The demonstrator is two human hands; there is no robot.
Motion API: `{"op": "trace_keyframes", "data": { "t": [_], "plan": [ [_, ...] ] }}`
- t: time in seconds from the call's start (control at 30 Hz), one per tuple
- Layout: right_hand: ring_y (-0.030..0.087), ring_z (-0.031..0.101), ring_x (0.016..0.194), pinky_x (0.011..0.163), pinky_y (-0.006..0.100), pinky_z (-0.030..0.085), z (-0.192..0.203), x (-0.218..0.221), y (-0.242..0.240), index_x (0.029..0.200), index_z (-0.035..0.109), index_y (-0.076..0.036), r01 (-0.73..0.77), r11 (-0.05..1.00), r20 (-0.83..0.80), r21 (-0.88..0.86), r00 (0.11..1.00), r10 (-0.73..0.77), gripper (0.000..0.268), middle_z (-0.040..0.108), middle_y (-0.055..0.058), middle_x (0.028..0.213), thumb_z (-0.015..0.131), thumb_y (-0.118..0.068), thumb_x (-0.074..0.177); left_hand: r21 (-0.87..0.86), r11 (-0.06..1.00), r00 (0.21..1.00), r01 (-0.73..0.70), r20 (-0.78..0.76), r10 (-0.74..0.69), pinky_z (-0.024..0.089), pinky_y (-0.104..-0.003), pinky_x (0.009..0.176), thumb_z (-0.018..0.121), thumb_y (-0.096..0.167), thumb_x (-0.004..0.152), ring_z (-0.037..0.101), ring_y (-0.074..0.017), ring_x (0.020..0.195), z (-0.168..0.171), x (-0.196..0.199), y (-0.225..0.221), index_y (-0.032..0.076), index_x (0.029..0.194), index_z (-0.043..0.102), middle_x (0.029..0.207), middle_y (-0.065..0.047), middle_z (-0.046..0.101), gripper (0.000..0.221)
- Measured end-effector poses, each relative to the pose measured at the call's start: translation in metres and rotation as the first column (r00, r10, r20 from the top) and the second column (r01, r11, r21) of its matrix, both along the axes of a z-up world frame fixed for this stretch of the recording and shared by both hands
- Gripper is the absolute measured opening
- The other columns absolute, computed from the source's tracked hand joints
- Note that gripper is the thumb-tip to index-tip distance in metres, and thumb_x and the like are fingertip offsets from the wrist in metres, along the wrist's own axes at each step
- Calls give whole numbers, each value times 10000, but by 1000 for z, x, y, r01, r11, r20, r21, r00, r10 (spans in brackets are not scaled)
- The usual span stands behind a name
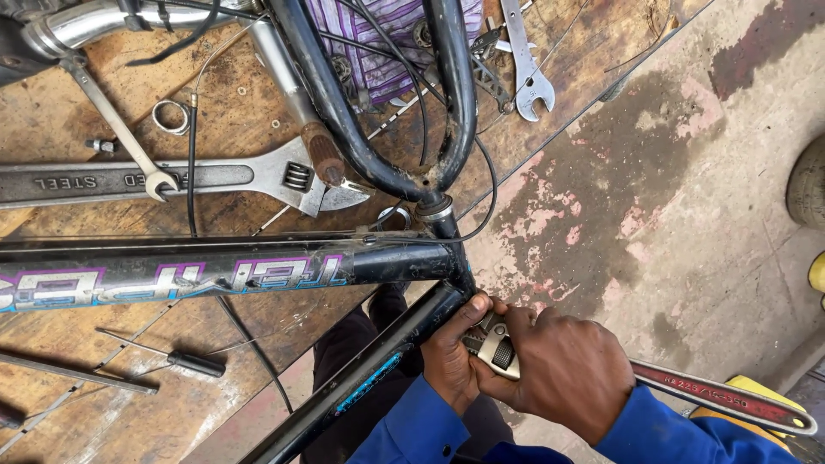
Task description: Removing headset components from a bicycle frame using a pipe wrench and an open-end wrench.
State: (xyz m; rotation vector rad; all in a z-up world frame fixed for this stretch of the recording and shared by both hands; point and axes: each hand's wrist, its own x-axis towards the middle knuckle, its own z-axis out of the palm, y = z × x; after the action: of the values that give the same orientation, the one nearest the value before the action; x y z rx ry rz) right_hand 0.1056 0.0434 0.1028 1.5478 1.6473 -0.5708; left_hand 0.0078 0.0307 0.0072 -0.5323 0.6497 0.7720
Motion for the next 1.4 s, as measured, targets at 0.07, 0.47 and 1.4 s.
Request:
{"op": "trace_keyframes", "data": {
  "t": [0.07,0.47,1.4],
  "plan": [
    [334,674,518,400,465,532,-4,2,-2,1272,467,-110,-21,1000,-10,-2,1000,21,954,637,129,723,342,-934,807,-13,1000,999,24,-22,-25,570,-473,871,681,143,841,679,-346,855,-3,0,-1,-11,833,661,832,-129,668,155],
    [316,662,512,400,442,529,-15,11,-4,1114,512,-98,-86,994,-64,69,994,91,874,612,129,708,375,-919,848,-28,998,996,62,-69,-64,541,-353,792,672,130,845,629,-231,782,-13,4,-2,1,835,652,824,-100,647,131],
    [360,676,539,450,494,529,-23,37,5,991,520,-117,-132,990,-218,45,966,138,788,659,130,714,441,-885,833,37,999,942,-20,-333,31,508,-351,652,715,107,796,606,-226,661,7,15,6,-17,724,658,720,-116,647,153]
  ]
}}
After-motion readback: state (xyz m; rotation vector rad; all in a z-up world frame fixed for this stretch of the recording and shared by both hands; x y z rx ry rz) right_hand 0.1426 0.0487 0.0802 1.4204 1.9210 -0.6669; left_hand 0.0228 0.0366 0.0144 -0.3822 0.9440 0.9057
